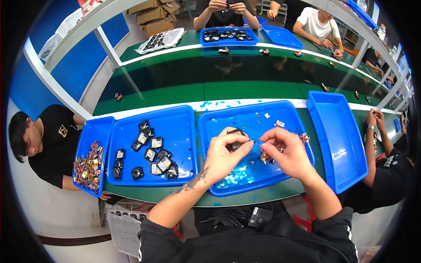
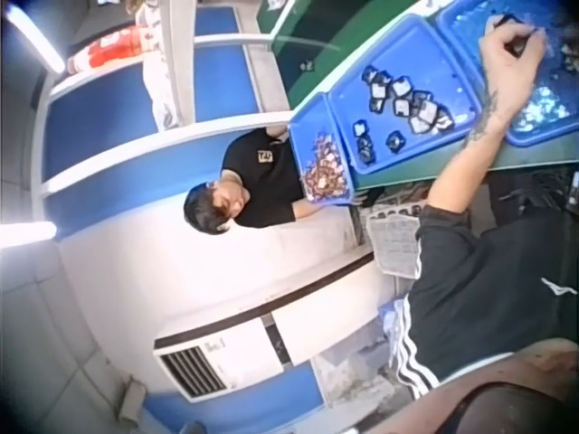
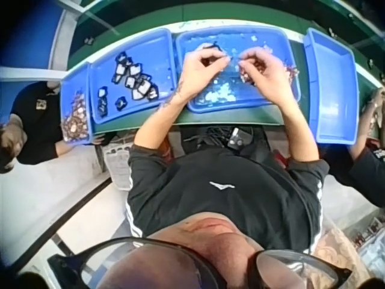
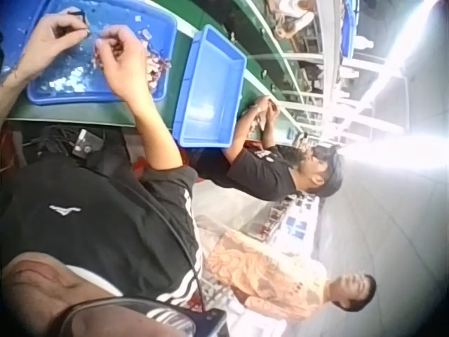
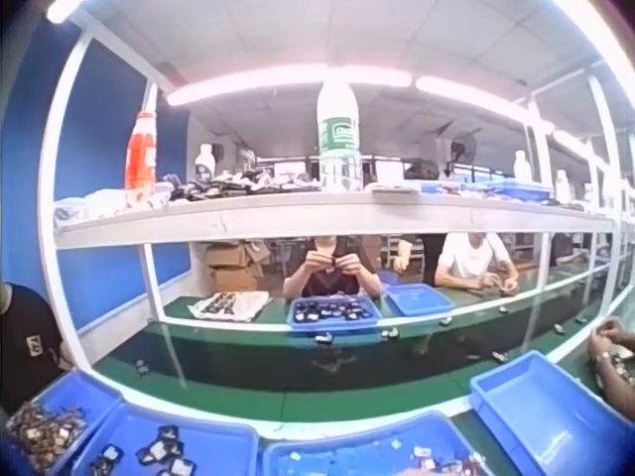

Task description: Assembling small electronic components at a workbench in a factory setting.

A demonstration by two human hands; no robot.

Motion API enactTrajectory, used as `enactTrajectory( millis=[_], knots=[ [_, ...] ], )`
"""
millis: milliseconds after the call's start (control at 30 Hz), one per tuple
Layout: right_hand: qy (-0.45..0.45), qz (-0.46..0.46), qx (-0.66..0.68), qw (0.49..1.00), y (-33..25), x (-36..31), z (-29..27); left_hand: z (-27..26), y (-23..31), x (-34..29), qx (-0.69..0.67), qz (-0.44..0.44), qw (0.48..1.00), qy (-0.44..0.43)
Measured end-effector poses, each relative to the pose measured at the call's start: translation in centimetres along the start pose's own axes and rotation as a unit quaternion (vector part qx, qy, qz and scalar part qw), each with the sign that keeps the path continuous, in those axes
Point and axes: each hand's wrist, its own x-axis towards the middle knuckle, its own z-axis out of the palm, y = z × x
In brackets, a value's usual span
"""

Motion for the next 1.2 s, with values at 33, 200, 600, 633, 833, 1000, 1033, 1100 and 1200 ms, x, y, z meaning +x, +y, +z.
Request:
enactTrajectory(
  millis=[33, 200, 600, 633, 833, 1000, 1033, 1100, 1200],
  knots=[
    [-0.011, 0.012, 0.049, 0.999, 0.6, -0.1, 0.3, 0.0, -0.1, 0.0, 0.006, 0.001, 1.000, 0.012],
    [-0.025, 0.037, 0.136, 0.990, 2.2, 0.0, 1.9, 0.5, -0.9, -0.9, -0.051, -0.005, 0.999, -0.001],
    [-0.034, -0.087, -0.157, 0.983, 0.0, 1.0, 1.1, 0.7, -0.3, -1.2, 0.075, -0.015, 0.997, 0.002],
    [-0.023, -0.115, -0.184, 0.976, 0.2, 1.1, 1.1, 0.7, -0.3, -1.2, 0.075, -0.017, 0.997, 0.003],
    [-0.022, -0.191, -0.260, 0.946, 0.5, 1.3, 1.8, 0.2, -0.8, -0.9, 0.081, -0.036, 0.996, -0.001],
    [0.010, -0.130, -0.183, 0.974, 1.2, 0.7, 1.8, -0.2, -1.5, -0.9, 0.085, -0.009, 0.996, 0.008],
    [0.008, -0.130, -0.185, 0.974, 1.1, 0.7, 1.6, -0.2, -1.4, -0.9, 0.084, -0.002, 0.996, 0.001],
    [0.017, -0.112, -0.183, 0.977, 0.9, 0.7, 1.4, -0.2, -1.6, -0.8, 0.059, -0.017, 0.998, -0.001],
    [0.049, -0.175, -0.233, 0.955, 1.1, 1.5, 1.4, -0.3, -1.8, -0.6, -0.009, -0.047, 0.999, -0.002]
  ],
)
